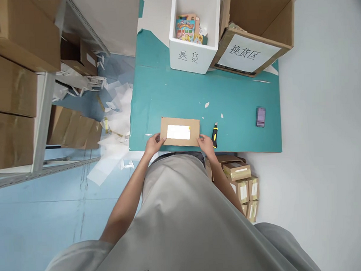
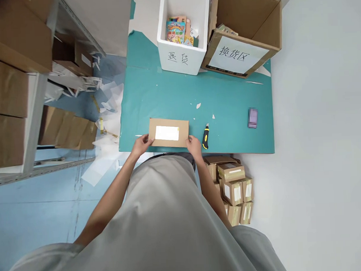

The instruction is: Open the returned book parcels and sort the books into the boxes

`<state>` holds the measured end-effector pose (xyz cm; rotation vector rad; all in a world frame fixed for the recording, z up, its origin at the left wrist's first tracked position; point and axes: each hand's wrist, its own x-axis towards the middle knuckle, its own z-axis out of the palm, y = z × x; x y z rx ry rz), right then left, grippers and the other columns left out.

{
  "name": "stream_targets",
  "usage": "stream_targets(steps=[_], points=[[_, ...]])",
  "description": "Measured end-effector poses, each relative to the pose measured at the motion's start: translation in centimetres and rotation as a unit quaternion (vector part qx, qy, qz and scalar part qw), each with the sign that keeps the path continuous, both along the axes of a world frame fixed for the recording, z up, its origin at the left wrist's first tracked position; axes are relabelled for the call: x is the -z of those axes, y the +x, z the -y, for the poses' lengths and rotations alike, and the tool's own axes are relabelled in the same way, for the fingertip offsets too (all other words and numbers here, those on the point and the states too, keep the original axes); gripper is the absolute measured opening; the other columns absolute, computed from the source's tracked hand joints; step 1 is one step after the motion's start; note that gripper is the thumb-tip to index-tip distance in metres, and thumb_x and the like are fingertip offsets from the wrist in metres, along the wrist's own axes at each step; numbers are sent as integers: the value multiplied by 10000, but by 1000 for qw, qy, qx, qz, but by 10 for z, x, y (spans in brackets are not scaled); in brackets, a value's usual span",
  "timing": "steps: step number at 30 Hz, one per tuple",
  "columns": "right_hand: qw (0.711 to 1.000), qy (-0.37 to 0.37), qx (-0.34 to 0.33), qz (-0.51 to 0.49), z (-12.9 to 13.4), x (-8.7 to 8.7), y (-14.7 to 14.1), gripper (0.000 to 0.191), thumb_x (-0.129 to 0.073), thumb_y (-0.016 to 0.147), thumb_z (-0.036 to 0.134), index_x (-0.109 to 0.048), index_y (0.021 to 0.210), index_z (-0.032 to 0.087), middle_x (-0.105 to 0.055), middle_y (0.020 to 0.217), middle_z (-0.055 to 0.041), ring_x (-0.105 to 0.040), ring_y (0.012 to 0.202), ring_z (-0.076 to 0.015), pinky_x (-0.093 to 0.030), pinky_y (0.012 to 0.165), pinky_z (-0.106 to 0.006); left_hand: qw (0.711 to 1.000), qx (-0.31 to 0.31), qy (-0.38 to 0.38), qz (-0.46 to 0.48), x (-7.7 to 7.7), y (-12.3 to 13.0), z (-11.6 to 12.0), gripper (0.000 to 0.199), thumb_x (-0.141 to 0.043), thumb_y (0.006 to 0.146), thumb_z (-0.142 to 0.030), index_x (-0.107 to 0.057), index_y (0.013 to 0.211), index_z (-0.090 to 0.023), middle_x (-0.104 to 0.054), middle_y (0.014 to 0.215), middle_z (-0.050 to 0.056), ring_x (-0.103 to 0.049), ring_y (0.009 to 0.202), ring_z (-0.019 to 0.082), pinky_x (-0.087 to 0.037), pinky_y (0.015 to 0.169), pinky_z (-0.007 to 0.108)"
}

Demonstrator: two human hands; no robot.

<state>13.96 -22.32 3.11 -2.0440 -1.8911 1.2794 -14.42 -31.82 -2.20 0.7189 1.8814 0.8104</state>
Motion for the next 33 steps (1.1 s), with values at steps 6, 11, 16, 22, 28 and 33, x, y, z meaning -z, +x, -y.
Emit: stream_targets(steps=[6, 11, 16, 22, 28, 33], points=[[976, -8, -202, 83, 16, -86, -49, 558, -552, 1052, 409, -526, 1534, 129, -771, 1274, -201, -737, 1153, -351, -546, 977, -408, 982, -123, 7, 145, 26, -41, 17, 729, -891, 756, -314, -636, 1409, -116, -751, 1268, 191, -725, 1190, 299, -548, 1107, 465], [937, 8, -349, 9, 46, -119, -90, 666, -604, 1031, 492, -457, 1604, 186, -481, 1646, -228, -651, 1343, -388, -524, 1099, -501, 970, -181, -11, 162, 27, -75, 23, 639, -836, 727, -196, -668, 1342, -158, -713, 1351, 189, -705, 1230, 258, -537, 1103, 407], [892, 47, -410, -184, 69, -90, -125, 773, -757, 923, 523, -440, 1615, 392, -400, 1735, -22, -446, 1558, -351, -447, 1228, -505, 967, -227, -49, 105, 31, -84, 22, 537, -742, 747, -165, -657, 1277, -155, -763, 1200, 130, -738, 1088, 190, -555, 1011, 342], [886, 49, -377, -265, 67, -73, -106, 809, -767, 917, 496, -426, 1643, 395, -359, 1749, 33, -337, 1622, -310, -373, 1303, -494, 961, -237, -57, 132, 30, -76, 34, 392, -780, 825, -257, -641, 1181, -167, -756, 956, 54, -730, 827, 137, -598, 874, 315], [915, -8, -301, -270, 55, -67, -35, 707, -642, 1003, 491, -433, 1659, 328, -276, 1780, -24, -329, 1624, -318, -365, 1301, -531, 946, -212, -49, 241, 19, -46, 44, 372, -732, 958, -488, -651, 1063, -141, -756, 966, 111, -768, 821, 178, -640, 850, 341], [936, -29, -158, -314, 48, -18, 17, 694, -649, 974, 569, -530, 1593, 278, -312, 1769, -92, -366, 1606, -311, -507, 1180, -502, 968, -172, -33, 183, 15, -17, 37, 449, -793, 879, -558, -687, 1023, -147, -774, 982, 97, -778, 845, 200, -635, 880, 356]])
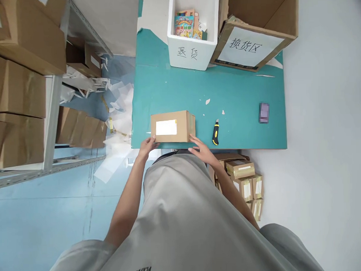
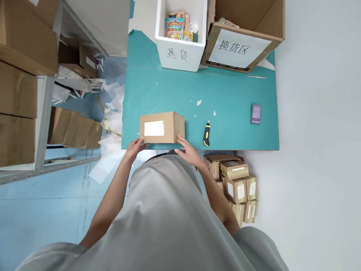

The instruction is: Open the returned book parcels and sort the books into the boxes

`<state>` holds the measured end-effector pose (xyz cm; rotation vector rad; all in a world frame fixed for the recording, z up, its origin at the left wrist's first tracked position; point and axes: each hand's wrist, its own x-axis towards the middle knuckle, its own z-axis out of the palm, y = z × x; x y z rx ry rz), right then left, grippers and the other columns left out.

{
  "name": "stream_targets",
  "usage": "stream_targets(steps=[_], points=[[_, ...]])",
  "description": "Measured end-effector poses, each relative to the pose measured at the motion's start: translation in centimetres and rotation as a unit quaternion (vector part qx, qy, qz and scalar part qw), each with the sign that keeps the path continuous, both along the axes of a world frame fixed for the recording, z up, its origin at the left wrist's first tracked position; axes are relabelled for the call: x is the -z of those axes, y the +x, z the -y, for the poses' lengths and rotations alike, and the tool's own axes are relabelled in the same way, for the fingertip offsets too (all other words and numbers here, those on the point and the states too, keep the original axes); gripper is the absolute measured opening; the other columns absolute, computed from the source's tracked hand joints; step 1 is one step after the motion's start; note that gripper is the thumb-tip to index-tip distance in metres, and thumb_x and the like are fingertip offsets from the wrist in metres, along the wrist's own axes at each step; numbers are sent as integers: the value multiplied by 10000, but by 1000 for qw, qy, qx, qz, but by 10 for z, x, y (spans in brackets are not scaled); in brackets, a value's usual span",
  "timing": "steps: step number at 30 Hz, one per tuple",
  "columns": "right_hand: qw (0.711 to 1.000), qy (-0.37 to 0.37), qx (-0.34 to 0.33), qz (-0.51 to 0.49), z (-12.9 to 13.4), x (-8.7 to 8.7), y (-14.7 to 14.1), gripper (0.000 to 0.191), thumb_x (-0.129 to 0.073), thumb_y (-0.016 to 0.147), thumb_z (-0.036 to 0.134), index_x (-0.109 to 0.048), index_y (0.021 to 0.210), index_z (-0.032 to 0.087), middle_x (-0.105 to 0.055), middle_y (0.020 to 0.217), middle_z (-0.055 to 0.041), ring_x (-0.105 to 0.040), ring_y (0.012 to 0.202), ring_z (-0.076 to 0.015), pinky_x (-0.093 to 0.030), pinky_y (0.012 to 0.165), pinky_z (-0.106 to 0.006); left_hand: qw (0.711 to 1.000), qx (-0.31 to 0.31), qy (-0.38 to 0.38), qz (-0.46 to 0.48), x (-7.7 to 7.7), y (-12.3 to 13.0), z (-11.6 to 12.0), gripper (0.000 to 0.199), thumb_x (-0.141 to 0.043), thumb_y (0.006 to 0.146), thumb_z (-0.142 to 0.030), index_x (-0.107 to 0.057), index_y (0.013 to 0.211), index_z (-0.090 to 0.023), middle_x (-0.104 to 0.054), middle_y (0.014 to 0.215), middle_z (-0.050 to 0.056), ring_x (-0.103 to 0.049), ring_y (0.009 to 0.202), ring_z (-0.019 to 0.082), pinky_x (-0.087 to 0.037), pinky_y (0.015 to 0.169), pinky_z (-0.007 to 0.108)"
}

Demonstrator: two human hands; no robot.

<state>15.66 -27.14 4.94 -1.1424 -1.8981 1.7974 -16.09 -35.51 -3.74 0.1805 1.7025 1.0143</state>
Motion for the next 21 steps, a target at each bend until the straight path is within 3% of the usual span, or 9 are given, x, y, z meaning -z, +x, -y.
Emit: stream_targets(steps=[4, 7, 10, 15, 18, 21], points=[[991, -72, 114, 21, -1, 50, 21, 884, -720, 852, 696, -539, 1565, 206, -434, 1693, -176, -419, 1572, -336, -445, 1223, -529, 993, 74, 7, -96, -2, 21, -10, 462, -821, 803, -548, -750, 1022, -147, -802, 1008, 127, -778, 976, 287, -618, 915, 407], [978, -121, 171, 23, 3, 69, 25, 1020, -770, 767, 732, -502, 1566, 159, -520, 1616, -228, -498, 1519, -346, -421, 1239, -533, 972, 125, 14, -199, -11, 33, -12, 452, -783, 825, -552, -782, 1047, -158, -810, 1099, 148, -762, 1078, 324, -588, 973, 425], [976, -94, 197, 6, 4, 63, 26, 974, -760, 796, 715, -490, 1579, 201, -531, 1616, -203, -513, 1509, -329, -429, 1238, -522, 966, 113, 42, -230, -31, 41, -12, 452, -725, 889, -580, -804, 1074, -175, -814, 1145, 128, -748, 1141, 323, -563, 1032, 423], [974, 25, 225, 5, -19, 28, 38, 766, -685, 910, 666, -567, 1541, 249, -528, 1634, -134, -510, 1508, -298, -440, 1247, -477, 968, 50, 123, -213, -63, 54, -26, 454, -734, 917, -549, -809, 1126, -154, -802, 1209, 132, -733, 1184, 310, -577, 1058, 436], [971, 44, 237, 6, -40, 17, 48, 701, -691, 909, 653, -644, 1463, 226, -580, 1584, -138, -548, 1474, -305, -445, 1249, -478, 966, 60, 157, -199, -64, 63, -43, 447, -793, 876, -463, -794, 1194, -149, -792, 1237, 141, -745, 1170, 305, -577, 1079, 458], [969, 14, 248, 5, -55, 18, 56, 749, -733, 849, 681, -679, 1408, 185, -650, 1502, -175, -604, 1417, -335, -462, 1230, -519, 967, 72, 164, -181, -54, 72, -55, 445, -793, 865, -403, -780, 1223, -140, -781, 1262, 152, -755, 1147, 306, -583, 1074, 474]])
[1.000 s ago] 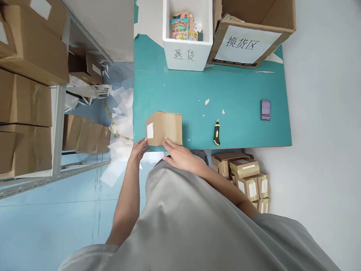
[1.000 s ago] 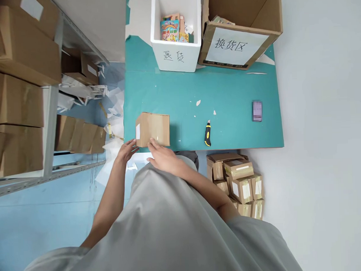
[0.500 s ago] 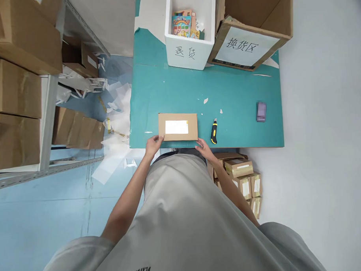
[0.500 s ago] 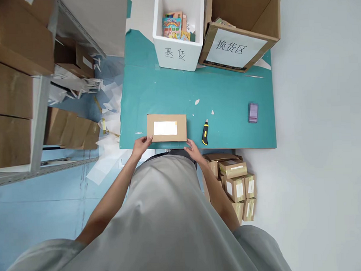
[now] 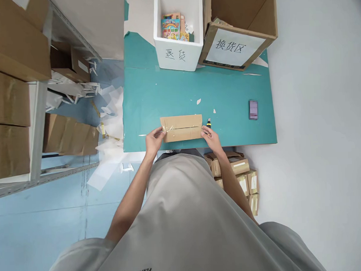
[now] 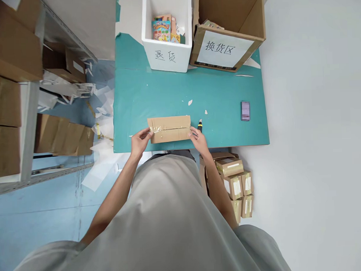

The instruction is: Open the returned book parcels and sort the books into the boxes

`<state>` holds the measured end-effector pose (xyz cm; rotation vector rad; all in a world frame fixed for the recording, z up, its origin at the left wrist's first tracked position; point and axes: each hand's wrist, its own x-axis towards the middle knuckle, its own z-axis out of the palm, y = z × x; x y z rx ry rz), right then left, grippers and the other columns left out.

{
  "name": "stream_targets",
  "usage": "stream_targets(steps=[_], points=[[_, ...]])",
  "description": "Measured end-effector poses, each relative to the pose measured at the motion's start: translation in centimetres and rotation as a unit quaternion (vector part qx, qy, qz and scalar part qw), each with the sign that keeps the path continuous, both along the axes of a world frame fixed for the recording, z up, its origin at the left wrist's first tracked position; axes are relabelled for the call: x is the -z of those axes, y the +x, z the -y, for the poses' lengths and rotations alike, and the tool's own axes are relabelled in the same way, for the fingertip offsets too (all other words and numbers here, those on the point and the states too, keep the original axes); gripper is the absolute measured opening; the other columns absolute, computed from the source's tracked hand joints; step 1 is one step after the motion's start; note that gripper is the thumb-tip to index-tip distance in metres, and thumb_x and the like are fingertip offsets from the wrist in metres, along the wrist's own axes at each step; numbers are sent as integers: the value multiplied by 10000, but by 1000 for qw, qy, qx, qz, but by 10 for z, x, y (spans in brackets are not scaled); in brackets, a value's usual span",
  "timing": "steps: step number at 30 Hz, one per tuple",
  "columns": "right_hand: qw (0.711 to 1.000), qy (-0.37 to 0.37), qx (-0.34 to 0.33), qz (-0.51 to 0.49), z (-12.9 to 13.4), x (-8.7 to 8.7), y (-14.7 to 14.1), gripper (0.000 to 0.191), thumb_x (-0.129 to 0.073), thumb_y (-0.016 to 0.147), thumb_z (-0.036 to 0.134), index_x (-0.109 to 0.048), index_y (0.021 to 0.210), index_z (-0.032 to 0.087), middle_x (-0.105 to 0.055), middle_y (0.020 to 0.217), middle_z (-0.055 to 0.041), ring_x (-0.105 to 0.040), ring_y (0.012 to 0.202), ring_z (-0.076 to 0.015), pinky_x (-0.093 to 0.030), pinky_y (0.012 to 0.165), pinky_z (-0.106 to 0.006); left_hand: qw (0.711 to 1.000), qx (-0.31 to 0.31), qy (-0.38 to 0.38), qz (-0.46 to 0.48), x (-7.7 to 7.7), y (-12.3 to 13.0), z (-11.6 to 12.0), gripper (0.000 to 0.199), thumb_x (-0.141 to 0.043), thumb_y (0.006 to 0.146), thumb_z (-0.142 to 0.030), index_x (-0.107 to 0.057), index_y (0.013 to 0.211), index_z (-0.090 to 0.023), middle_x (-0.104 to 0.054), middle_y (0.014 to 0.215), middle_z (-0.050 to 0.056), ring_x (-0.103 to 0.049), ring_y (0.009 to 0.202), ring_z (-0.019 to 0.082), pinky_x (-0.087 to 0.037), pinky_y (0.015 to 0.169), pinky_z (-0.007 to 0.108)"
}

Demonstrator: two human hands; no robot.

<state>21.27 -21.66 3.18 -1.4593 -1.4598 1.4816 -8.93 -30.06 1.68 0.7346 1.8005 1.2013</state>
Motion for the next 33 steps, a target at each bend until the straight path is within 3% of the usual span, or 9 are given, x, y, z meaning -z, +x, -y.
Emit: stream_targets(steps=[4, 8, 14, 17, 22, 27, 30, 33], points=[[999, -34, -8, -1, -7, 6, 7, 758, -737, 811, 712, -701, 1363, 196, -678, 1472, -169, -638, 1377, -334, -490, 1202, -522, 1000, -5, -15, -3, 13, 8, -6, 469, -766, 860, -325, -743, 1294, -148, -738, 1357, 159, -748, 1157, 293, -602, 1034, 449], [999, -28, -22, -8, -17, 7, 9, 684, -703, 849, 677, -717, 1336, 198, -691, 1459, -154, -637, 1376, -319, -505, 1185, -496, 999, -17, -25, -25, 16, 12, -13, 490, -731, 871, -263, -708, 1351, -166, -713, 1388, 150, -731, 1166, 261, -601, 1024, 409], [997, -59, -39, -2, -56, 20, 16, 492, -659, 910, 540, -748, 1240, 186, -772, 1314, -146, -715, 1239, -288, -572, 1083, -458, 997, -53, -37, -38, 16, 20, -22, 513, -753, 868, -292, -687, 1362, -174, -692, 1405, 163, -713, 1180, 261, -594, 1022, 394], [992, -59, -9, 113, -73, 37, 22, 374, -612, 957, 388, -727, 1241, 173, -776, 1285, -147, -722, 1195, -265, -559, 1079, -438, 997, -61, -36, -43, 16, 23, -22, 529, -759, 869, -319, -679, 1370, -172, -696, 1401, 165, -712, 1185, 264, -584, 1040, 404], [926, -92, 1, 366, -79, 70, 32, 408, -701, 939, 324, -643, 1288, 119, -681, 1360, -222, -650, 1288, -301, -490, 1110, -409, 994, -70, -52, -72, 13, 29, -22, 528, -754, 872, -342, -683, 1368, -176, -708, 1385, 160, -726, 1149, 268, -589, 1020, 406], [901, -92, -21, 424, -73, 89, 33, 471, -703, 947, 350, -558, 1332, 122, -628, 1381, -245, -653, 1247, -317, -509, 1031, -389, 993, -67, -75, -69, 11, 40, -26, 531, -777, 850, -335, -684, 1342, -157, -723, 1354, 159, -735, 1082, 265, -609, 933, 376], [904, -70, -30, 420, -76, 92, 35, 444, -696, 909, 326, -577, 1297, 146, -668, 1341, -215, -670, 1208, -313, -518, 1001, -389, 992, -65, -69, -80, 11, 46, -25, 527, -783, 843, -326, -653, 1335, -188, -730, 1312, 128, -729, 1015, 233, -611, 892, 363], [921, -61, 0, 384, -88, 92, 43, 384, -698, 850, 357, -630, 1174, 162, -751, 1143, -149, -712, 1079, -307, -541, 924, -373, 993, -33, -39, -104, 12, 45, -23, 480, -774, 857, -338, -635, 1307, -249, -710, 1299, 80, -706, 964, 202, -609, 852, 354]])
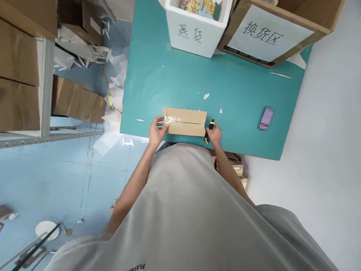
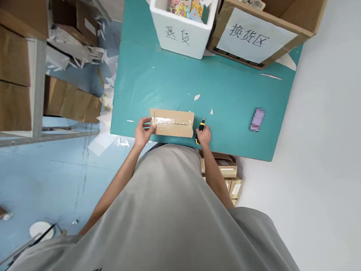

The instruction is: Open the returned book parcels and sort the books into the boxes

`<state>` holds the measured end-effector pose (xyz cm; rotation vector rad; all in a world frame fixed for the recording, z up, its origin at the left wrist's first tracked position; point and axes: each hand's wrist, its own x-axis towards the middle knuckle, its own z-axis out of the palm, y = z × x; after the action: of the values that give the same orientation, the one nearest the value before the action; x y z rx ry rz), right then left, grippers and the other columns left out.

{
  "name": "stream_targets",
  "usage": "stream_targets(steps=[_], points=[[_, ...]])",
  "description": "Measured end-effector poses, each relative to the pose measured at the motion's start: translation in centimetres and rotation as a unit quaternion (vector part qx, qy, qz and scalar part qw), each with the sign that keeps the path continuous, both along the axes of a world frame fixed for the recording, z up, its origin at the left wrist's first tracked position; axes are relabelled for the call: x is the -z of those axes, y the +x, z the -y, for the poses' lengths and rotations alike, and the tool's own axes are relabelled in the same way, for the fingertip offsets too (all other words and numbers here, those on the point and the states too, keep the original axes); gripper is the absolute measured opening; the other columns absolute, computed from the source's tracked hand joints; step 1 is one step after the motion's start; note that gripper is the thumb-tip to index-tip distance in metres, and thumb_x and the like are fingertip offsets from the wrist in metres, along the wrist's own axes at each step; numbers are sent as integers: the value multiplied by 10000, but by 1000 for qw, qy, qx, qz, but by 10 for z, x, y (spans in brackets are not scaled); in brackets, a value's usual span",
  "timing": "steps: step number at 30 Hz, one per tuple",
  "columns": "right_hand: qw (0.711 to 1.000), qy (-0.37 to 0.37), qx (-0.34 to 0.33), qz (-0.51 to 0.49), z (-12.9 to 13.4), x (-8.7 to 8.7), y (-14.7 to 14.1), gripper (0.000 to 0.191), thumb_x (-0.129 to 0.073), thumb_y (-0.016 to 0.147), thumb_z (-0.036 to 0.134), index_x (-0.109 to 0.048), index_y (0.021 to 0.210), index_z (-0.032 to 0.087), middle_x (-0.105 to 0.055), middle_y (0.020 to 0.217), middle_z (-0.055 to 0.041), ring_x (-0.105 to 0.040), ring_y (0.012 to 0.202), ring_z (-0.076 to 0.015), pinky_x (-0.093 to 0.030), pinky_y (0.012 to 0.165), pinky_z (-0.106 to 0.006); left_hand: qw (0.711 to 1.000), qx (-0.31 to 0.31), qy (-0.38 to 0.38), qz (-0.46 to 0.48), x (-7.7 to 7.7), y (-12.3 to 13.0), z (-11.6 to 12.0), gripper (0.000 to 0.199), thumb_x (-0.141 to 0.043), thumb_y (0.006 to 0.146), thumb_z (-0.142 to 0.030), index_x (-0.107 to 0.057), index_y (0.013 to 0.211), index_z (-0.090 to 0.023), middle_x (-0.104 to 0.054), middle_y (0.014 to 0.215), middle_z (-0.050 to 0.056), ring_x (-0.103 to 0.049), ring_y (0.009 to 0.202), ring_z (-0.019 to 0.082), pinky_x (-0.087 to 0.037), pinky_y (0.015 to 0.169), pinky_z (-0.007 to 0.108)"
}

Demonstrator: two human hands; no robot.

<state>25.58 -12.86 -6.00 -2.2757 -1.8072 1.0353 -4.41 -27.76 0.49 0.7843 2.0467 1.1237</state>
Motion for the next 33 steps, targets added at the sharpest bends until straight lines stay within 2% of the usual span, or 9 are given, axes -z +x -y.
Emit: stream_targets(steps=[3, 5, 10, 14, 17, 21, 24, 28, 33], points=[[1000, 2, 11, -25, -17, -7, 13, 235, -610, 883, 397, -640, 980, 185, -749, 887, -81, -725, 904, -278, -550, 818, -338, 998, 67, 8, -12, 1, -9, 2, 386, -748, 883, -346, -678, 1254, -265, -652, 1328, 78, -682, 942, 181, -602, 835, 341], [999, 3, 5, -38, -28, -17, 21, 240, -509, 940, 415, -615, 924, 201, -725, 818, -59, -717, 810, -246, -548, 757, -316, 995, 103, 5, -1, 3, -19, 2, 369, -751, 880, -349, -701, 1235, -262, -621, 1320, 83, -671, 949, 178, -600, 837, 338], [991, 56, -4, -123, -35, -62, 17, 409, -330, 1051, 547, -561, 1077, 211, -679, 796, -29, -665, 616, -202, -532, 631, -308, 988, 146, 22, 46, 18, -37, -5, 412, -809, 833, -363, -710, 1220, -265, -586, 1250, 69, -651, 936, 167, -601, 855, 342], [985, 92, -118, -90, -22, -104, -15, 561, -238, 1086, 662, -566, 1192, 219, -692, 838, -38, -686, 654, -197, -521, 659, -295, 985, 153, 37, 78, 26, -42, -10, 446, -824, 820, -379, -718, 1237, -264, -564, 1225, 62, -642, 889, 149, -601, 868, 351], [963, 89, -253, -35, -9, -125, -51, 611, -226, 1099, 681, -598, 1253, 222, -728, 871, -58, -704, 726, -212, -495, 700, -289, 983, 150, 54, 90, 25, -42, -11, 464, -837, 811, -388, -733, 1247, -266, -569, 1202, 58, -631, 881, 148, -595, 916, 368], [887, 65, -456, 28, 6, -135, -103, 579, -250, 1135, 607, -637, 1309, 211, -787, 1021, -109, -732, 876, -257, -456, 752, -293, 982, 146, 66, 102, 26, -43, -10, 476, -834, 806, -389, -751, 1258, -264, -569, 1172, 54, -616, 853, 144, -589, 929, 371], [830, 30, -552, 71, 14, -138, -135, 559, -243, 1151, 555, -619, 1378, 208, -790, 1182, -137, -736, 986, -284, -449, 790, -303, 980, 150, 66, 109, 29, -43, -11, 498, -832, 797, -400, -751, 1270, -266, -562, 1159, 50, -609, 831, 143, -589, 896, 366], [794, -2, -595, 124, 19, -144, -159, 556, -243, 1152, 540, -581, 1446, 212, -766, 1287, -151, -725, 1065, -307, -449, 819, -318, 978, 159, 74, 113, 33, -44, -11, 504, -825, 802, -415, -744, 1278, -269, -556, 1151, 49, -602, 827, 144, -582, 874, 354], [795, -11, -586, 158, 16, -154, -166, 545, -235, 1153, 529, -592, 1430, 224, -770, 1280, -131, -722, 1077, -308, -441, 814, -320, 975, 168, 79, 125, 35, -46, -13, 489, -824, 818, -436, -743, 1271, -269, -547, 1157, 51, -611, 850, 154, -572, 893, 357]])
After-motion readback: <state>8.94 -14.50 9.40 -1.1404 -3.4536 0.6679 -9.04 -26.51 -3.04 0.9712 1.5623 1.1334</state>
